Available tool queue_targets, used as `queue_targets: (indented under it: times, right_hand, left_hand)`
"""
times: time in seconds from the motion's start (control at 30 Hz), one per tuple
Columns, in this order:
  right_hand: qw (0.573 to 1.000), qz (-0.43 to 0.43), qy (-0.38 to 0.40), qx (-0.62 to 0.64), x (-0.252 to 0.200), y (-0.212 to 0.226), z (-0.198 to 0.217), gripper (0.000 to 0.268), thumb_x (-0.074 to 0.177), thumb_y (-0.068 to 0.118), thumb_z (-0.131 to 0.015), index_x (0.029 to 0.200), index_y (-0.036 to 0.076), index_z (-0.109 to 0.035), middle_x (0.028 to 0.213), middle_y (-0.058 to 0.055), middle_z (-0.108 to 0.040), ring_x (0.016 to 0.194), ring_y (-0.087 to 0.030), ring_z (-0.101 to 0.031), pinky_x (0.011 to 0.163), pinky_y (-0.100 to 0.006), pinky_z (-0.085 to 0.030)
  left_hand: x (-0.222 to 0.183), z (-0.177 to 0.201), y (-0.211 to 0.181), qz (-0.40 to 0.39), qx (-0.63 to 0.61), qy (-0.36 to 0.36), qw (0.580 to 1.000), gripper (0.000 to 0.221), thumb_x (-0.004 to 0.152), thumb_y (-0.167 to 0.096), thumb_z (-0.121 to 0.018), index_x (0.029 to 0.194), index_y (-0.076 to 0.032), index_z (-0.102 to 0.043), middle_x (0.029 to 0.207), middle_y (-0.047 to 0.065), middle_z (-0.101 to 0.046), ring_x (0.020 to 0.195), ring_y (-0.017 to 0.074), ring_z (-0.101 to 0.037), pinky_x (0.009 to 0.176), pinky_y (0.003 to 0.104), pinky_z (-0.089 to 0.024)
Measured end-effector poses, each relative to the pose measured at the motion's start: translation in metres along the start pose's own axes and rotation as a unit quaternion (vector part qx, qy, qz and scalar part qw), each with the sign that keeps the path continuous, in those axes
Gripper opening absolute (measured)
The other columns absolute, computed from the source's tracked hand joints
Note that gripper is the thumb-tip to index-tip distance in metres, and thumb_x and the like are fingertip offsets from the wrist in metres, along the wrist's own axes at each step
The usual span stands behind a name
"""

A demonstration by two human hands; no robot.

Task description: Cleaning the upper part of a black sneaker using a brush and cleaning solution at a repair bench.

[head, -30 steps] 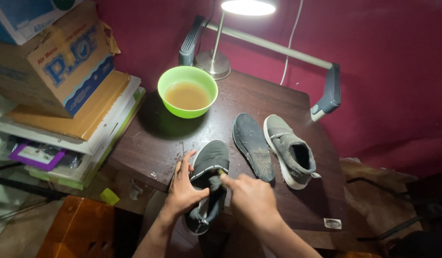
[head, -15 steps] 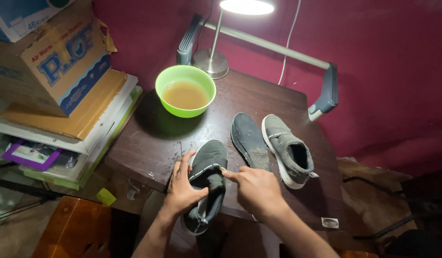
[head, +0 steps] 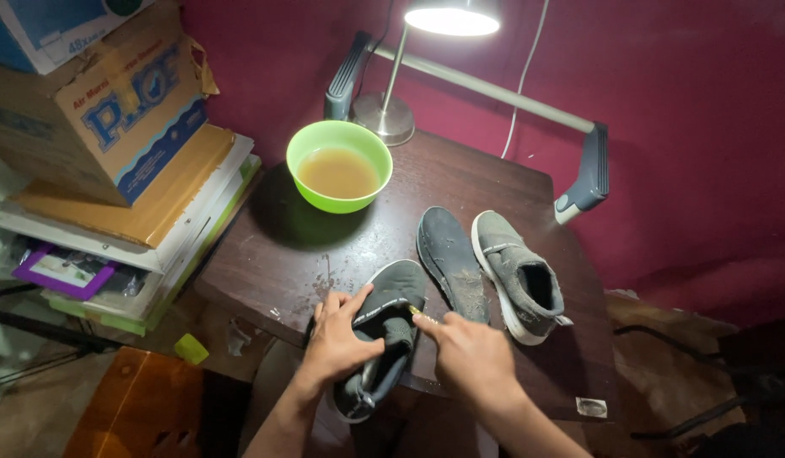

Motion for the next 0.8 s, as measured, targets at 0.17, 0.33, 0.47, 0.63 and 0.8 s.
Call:
queue_targets:
  times: [0.17, 0.33, 0.47, 0.63, 0.8]
  right_hand:
    - [0.999, 0.0, 0.003, 0.037, -0.009, -0.009, -0.005, 0.066, 0.089, 0.018, -0.05, 0.144, 0.055, -0.05, 0.093, 0.005, -0.06, 0.077, -0.032, -0.069, 0.06, -0.05, -0.053]
    - [0.996, 0.067, -0.043, 0.037, -0.012, -0.01, -0.018, 0.063, 0.089, 0.018, -0.055, 0.146, 0.044, -0.05, 0.088, 0.0, -0.058, 0.074, -0.032, -0.069, 0.052, -0.051, -0.051]
    - [0.994, 0.005, 0.103, 0.021, -0.049, -0.034, -0.014, 0.069, 0.088, 0.025, -0.053, 0.148, 0.059, -0.042, 0.095, 0.0, -0.058, 0.089, -0.032, -0.067, 0.071, -0.053, -0.052]
    - [0.99, -0.026, 0.135, 0.012, -0.057, -0.033, -0.004, 0.07, 0.086, 0.028, -0.051, 0.146, 0.064, -0.043, 0.099, 0.003, -0.058, 0.091, -0.029, -0.067, 0.073, -0.052, -0.053]
    - [0.999, -0.031, 0.023, 0.033, -0.019, -0.013, -0.013, 0.057, 0.096, 0.028, -0.043, 0.146, 0.056, -0.046, 0.095, -0.001, -0.061, 0.076, -0.04, -0.07, 0.064, -0.056, -0.054]
  left_hand:
    - [-0.026, 0.007, -0.033, -0.183, -0.095, -0.003, 0.978, 0.1, 0.062, -0.036, -0.084, 0.148, -0.04, -0.035, 0.154, 0.012, -0.017, 0.137, 0.0404, -0.041, 0.115, 0.054, -0.037]
    - [-0.056, 0.024, -0.06, -0.377, -0.014, -0.202, 0.904, 0.022, 0.074, -0.027, -0.077, 0.092, -0.036, -0.084, 0.139, 0.006, -0.051, 0.127, 0.0339, -0.038, 0.11, 0.048, -0.03]
    - [-0.059, 0.033, -0.05, -0.295, -0.004, -0.345, 0.891, 0.02, 0.067, -0.018, -0.079, 0.083, -0.029, -0.083, 0.115, 0.0, -0.06, 0.111, 0.0272, -0.051, 0.095, 0.04, -0.047]
    - [-0.054, 0.024, -0.042, -0.291, -0.03, -0.339, 0.894, 0.021, 0.065, -0.016, -0.079, 0.082, -0.028, -0.081, 0.112, 0.001, -0.06, 0.106, 0.0273, -0.053, 0.096, 0.038, -0.047]
    - [-0.048, 0.022, -0.036, -0.263, -0.04, -0.333, 0.904, 0.021, 0.062, -0.016, -0.079, 0.078, -0.029, -0.082, 0.112, 0.0, -0.059, 0.107, 0.0275, -0.053, 0.097, 0.037, -0.049]
Point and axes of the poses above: each hand's wrist, its own x-axis towards the middle knuckle, its own z-axis out of the back of the hand, y = z × x, the point moved 9 cm from there along x, towards the middle knuckle
